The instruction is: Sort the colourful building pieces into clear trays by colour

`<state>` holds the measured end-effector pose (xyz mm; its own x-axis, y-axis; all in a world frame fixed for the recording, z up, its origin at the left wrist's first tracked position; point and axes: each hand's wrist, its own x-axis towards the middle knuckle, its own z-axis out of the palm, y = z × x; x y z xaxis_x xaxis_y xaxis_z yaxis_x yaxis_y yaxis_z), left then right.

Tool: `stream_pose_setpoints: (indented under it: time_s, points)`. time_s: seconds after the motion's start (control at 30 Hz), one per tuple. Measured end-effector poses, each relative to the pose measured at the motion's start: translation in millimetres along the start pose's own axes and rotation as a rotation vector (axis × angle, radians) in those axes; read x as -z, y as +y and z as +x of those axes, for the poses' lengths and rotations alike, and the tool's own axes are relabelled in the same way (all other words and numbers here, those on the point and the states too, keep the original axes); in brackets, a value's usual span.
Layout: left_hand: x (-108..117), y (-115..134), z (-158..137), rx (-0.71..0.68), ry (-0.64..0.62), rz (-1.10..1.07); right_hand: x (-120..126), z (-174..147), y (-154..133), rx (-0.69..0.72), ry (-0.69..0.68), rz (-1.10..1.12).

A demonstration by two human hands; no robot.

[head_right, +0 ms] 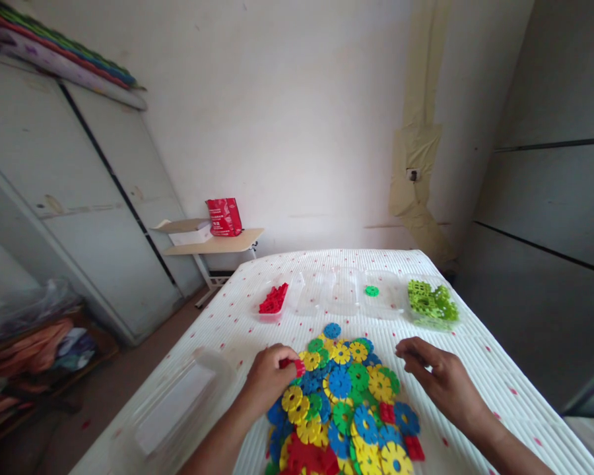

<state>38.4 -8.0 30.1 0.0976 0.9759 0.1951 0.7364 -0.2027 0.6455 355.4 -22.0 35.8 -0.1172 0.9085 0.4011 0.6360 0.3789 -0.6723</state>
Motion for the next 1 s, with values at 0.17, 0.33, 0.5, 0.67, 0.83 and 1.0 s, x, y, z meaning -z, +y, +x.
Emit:
stream_pose_setpoints:
  time_s: [0.17, 0.33, 0.5, 0.67, 0.83, 1.0]
  points:
    - [54.1, -18.6, 51.4, 0.091, 0.16, 0.09, -2.1, -1.8, 15.2, -0.03, -0.008, 0.003]
    - [83.5, -25.1, 106.8, 0.209, 0.185, 0.157, -13.0, -0.3, 7.2, -0.022, -0.078, 0.025]
    - [80.1, -17.7, 128.9, 0.281, 0.209, 0.224, -18.1, -3.6, 1.0, -0.025, -0.139, 0.013]
    - [78.3, -19.7, 127.2, 0.358, 0.232, 0.298, -16.8, -6.2, 2.3, -0.013, -0.131, 0.012]
    - [73.1, -14.0, 90.8, 0.333, 0.237, 0.341, -13.3, -5.4, 1.0, 0.009, -0.127, -0.012]
    - [48.0, -11.2, 25.3, 0.112, 0.157, 0.274, -5.3, -5.4, -6.8, 0.015, -0.188, -0.028]
